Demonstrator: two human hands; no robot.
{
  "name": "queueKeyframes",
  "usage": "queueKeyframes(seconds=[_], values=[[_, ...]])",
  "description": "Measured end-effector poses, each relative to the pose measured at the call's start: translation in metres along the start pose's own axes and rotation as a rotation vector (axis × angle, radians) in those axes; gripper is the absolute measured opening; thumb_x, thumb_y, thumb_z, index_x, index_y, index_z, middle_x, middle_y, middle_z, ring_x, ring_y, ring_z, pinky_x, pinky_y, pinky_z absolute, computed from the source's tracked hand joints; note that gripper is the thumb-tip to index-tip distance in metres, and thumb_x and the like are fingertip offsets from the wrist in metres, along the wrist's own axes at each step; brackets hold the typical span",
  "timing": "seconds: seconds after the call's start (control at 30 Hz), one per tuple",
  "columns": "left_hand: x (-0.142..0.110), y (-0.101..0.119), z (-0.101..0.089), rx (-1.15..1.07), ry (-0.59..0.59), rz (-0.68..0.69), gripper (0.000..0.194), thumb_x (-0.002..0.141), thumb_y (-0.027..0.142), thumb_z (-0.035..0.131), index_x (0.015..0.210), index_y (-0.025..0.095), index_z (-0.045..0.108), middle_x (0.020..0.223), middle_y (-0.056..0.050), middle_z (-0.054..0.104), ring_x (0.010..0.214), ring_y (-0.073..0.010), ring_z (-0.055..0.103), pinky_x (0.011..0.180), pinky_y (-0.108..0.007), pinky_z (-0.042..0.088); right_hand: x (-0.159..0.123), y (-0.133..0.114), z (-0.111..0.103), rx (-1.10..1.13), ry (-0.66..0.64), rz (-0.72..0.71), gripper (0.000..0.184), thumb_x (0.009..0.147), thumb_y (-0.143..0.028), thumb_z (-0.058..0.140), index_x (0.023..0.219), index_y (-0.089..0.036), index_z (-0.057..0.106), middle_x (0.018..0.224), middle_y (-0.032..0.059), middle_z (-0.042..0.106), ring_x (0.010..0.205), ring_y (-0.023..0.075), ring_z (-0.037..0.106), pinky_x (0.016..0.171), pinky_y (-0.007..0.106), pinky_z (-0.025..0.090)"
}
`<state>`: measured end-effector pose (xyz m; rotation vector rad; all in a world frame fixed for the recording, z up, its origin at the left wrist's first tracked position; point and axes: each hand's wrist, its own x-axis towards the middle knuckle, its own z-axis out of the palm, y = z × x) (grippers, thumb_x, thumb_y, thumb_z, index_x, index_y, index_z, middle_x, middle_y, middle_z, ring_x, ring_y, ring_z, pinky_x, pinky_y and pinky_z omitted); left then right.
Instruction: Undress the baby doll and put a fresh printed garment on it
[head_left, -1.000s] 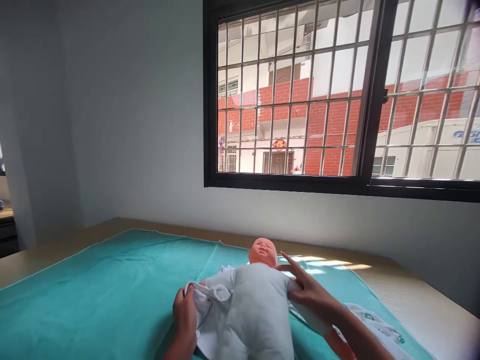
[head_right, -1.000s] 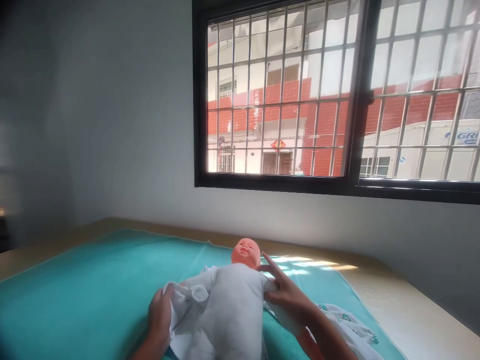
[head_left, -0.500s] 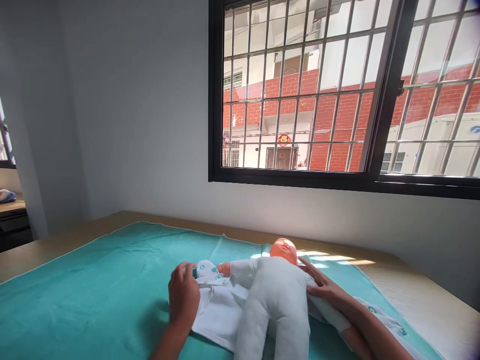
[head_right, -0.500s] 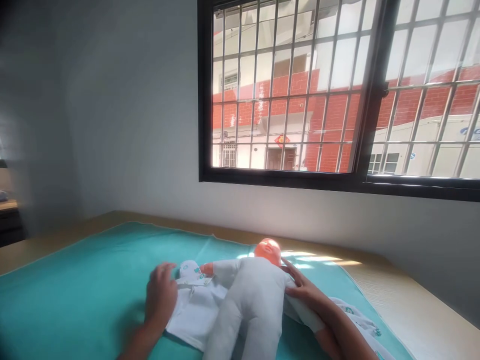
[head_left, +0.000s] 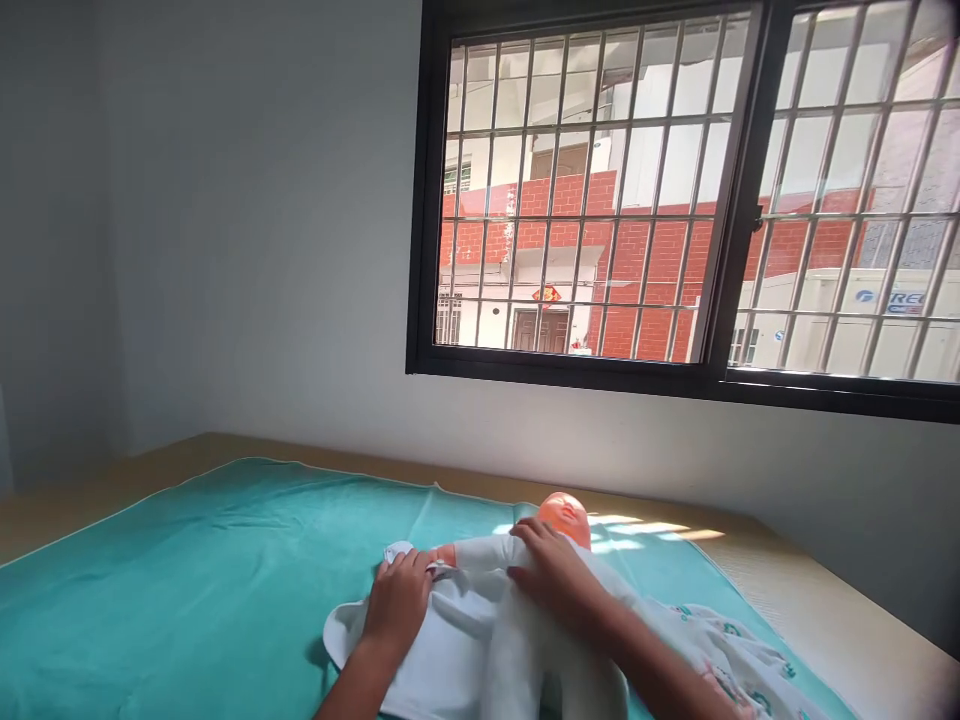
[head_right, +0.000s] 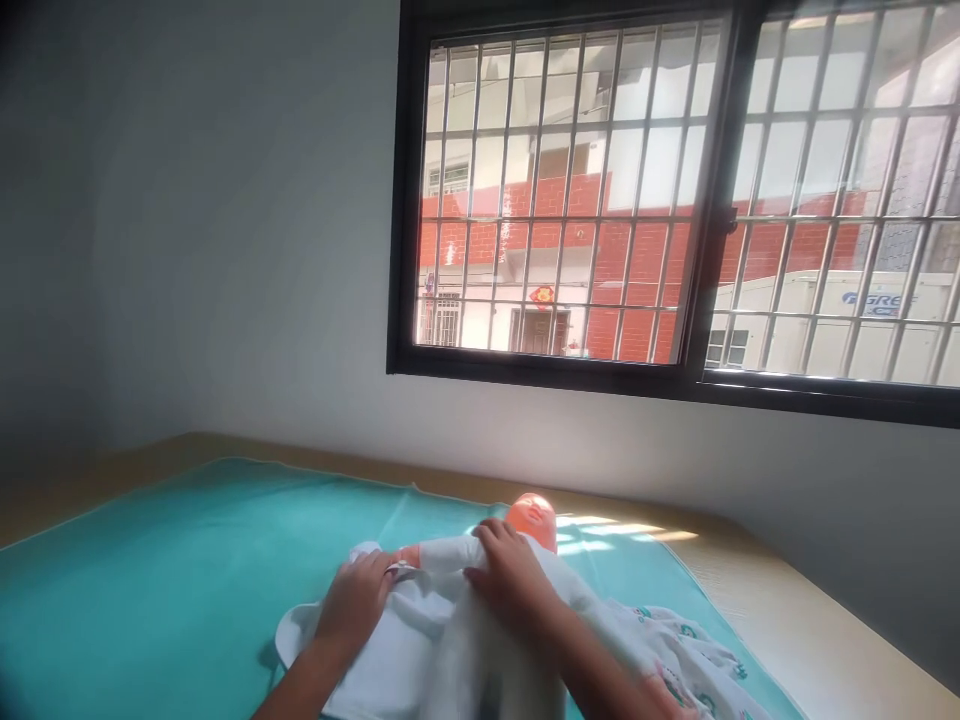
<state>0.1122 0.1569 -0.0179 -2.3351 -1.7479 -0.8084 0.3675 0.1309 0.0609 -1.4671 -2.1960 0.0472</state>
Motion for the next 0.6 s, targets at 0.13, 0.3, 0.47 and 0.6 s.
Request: queueKeyframes(seconds=[0.13, 0.3, 0.47, 0.6], values=[[-0.002, -0.005, 0.004, -0.062, 0.041, 0.024, 0.029, 0.094, 0.018, 0.036, 0.093, 0.019, 0.065, 0.088, -0.008, 0.068, 0.090, -0.0247, 0.062, 0.078, -0.035, 0.038, 0.058, -0.038, 0.035, -0.122, -0.296, 0.038, 0.040, 0.063, -0.025, 0.074, 0.101, -0.019, 0.066, 0.106, 0.0127, 0.066, 0.105, 0.0360, 0.057, 0.087, 0.048, 0.044], [0.006, -0.013, 0.005, -0.308, 0.003, -0.209, 0.025, 0.094, 0.024, 0.039, 0.087, 0.020, 0.062, 0.081, -0.008, 0.068, 0.076, -0.0227, 0.062, 0.061, -0.028, 0.032, 0.087, -0.036, 0.052, -0.052, -0.327, 0.110, 0.017, 0.059, -0.026, 0.077, 0.069, -0.020, 0.065, 0.063, 0.0035, 0.063, 0.071, 0.0286, 0.063, 0.066, 0.038, 0.047], [0.021, -0.024, 0.003, -0.712, 0.045, -0.422, 0.026, 0.090, 0.031, 0.044, 0.069, 0.021, 0.056, 0.070, -0.003, 0.065, 0.064, -0.0178, 0.055, 0.058, -0.025, 0.029, 0.069, -0.036, 0.022, 0.064, -0.245, 0.101, 0.018, 0.078, -0.041, 0.061, 0.082, -0.025, 0.065, 0.084, 0.0032, 0.067, 0.073, 0.0220, 0.061, 0.063, 0.033, 0.043], [0.030, -0.037, -0.008, -0.807, 0.063, -0.432, 0.027, 0.087, 0.035, 0.044, 0.067, 0.020, 0.055, 0.068, -0.002, 0.063, 0.064, -0.0173, 0.055, 0.060, -0.025, 0.034, 0.059, -0.052, 0.024, 0.251, -0.258, 0.119, 0.021, 0.065, -0.043, 0.073, 0.066, -0.024, 0.064, 0.064, 0.0003, 0.063, 0.061, 0.0189, 0.056, 0.064, 0.034, 0.042]])
